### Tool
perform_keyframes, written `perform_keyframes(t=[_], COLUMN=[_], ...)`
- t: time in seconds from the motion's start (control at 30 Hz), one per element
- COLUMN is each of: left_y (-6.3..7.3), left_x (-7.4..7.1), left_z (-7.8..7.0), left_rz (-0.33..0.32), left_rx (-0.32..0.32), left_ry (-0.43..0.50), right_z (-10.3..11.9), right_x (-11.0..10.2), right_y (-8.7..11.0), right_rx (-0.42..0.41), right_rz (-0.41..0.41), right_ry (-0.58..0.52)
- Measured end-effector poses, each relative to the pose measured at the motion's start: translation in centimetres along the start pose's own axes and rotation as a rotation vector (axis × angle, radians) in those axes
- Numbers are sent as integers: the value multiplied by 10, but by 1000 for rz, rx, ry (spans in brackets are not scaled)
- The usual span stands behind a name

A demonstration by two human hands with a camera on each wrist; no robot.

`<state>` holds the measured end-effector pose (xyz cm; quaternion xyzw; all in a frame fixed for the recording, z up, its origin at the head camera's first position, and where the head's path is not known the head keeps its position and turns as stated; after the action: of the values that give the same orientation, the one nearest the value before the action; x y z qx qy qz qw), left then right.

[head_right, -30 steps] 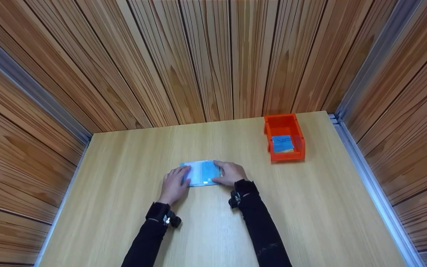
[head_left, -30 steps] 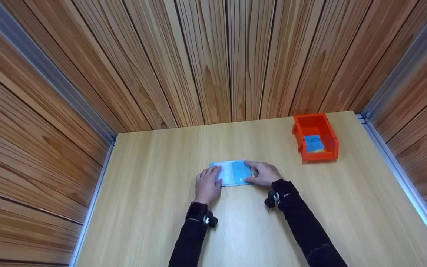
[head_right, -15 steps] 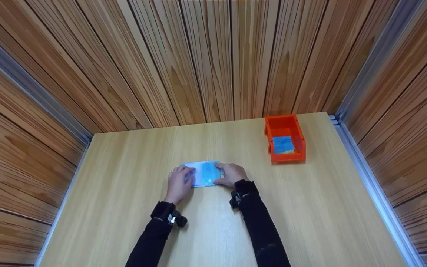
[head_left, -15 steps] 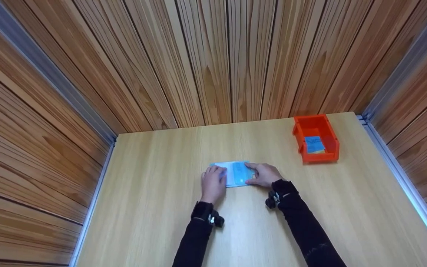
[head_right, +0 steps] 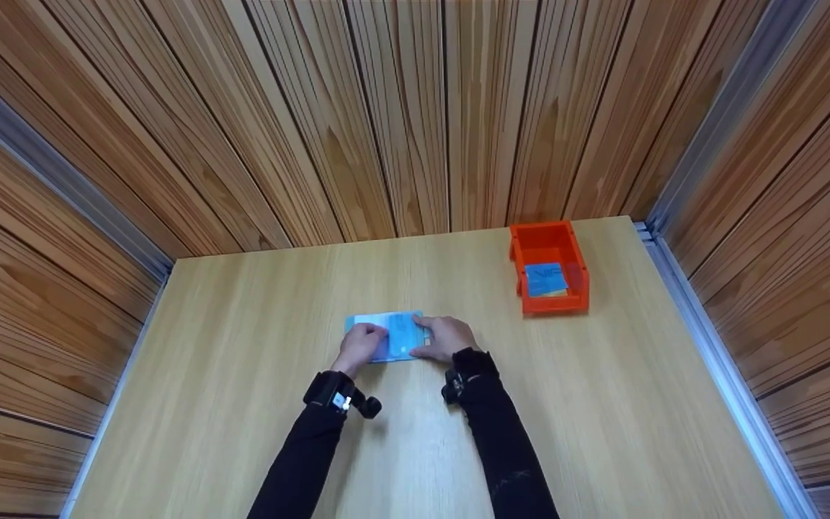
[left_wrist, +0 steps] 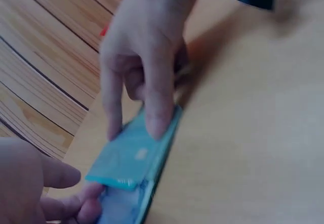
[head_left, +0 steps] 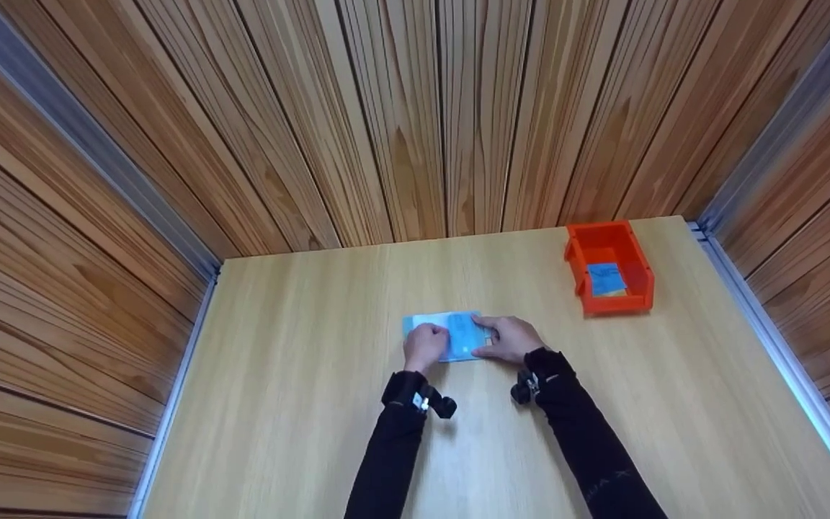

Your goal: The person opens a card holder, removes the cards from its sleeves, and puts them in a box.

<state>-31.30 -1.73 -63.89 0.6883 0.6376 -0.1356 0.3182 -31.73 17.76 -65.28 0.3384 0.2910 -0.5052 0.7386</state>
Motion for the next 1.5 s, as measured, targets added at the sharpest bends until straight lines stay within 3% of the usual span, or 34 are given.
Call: perform_keyframes(t=[0.13, 0.3, 0.43, 0.57, 0.77, 0.97, 1.37, 1.5], left_y=[-2, -1, 4, 8, 10, 11, 10, 10], left_x=[6, 19, 21, 24, 29, 27, 9, 0], left_z=[1, 5, 3, 2, 5, 6, 9, 13], left_rz=[-40, -136, -211, -246, -264, -229, -245, -215], left_rx=[43, 130, 165, 173, 151, 124, 215, 188], left_ry=[-109, -224, -268, -256, -264, -281, -240, -204], right_z=[0, -1, -1, 0, 0, 0, -3, -3], right_x=[0, 0, 0, -2, 1, 3, -1, -2], right_y=[0, -2, -3, -1, 0, -1, 0, -1], right_rx=[-8, 10, -6, -37, -19, -7, -26, -9], right_rz=[-9, -8, -3, -35, -21, -13, -33, -19], right_ry=[6, 3, 3, 18, 5, -21, 2, 3])
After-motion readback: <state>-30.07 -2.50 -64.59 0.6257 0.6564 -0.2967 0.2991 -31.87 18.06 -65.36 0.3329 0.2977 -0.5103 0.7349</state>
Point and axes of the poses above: each hand's wrist, its own y-axis away from the middle knuckle, its own x-axis out of the palm, z = x × y, the point moved 4 cm from there along -y, towards the middle knuckle, and after that the axes turned 2 degrees about x, right-handed, at the moved point
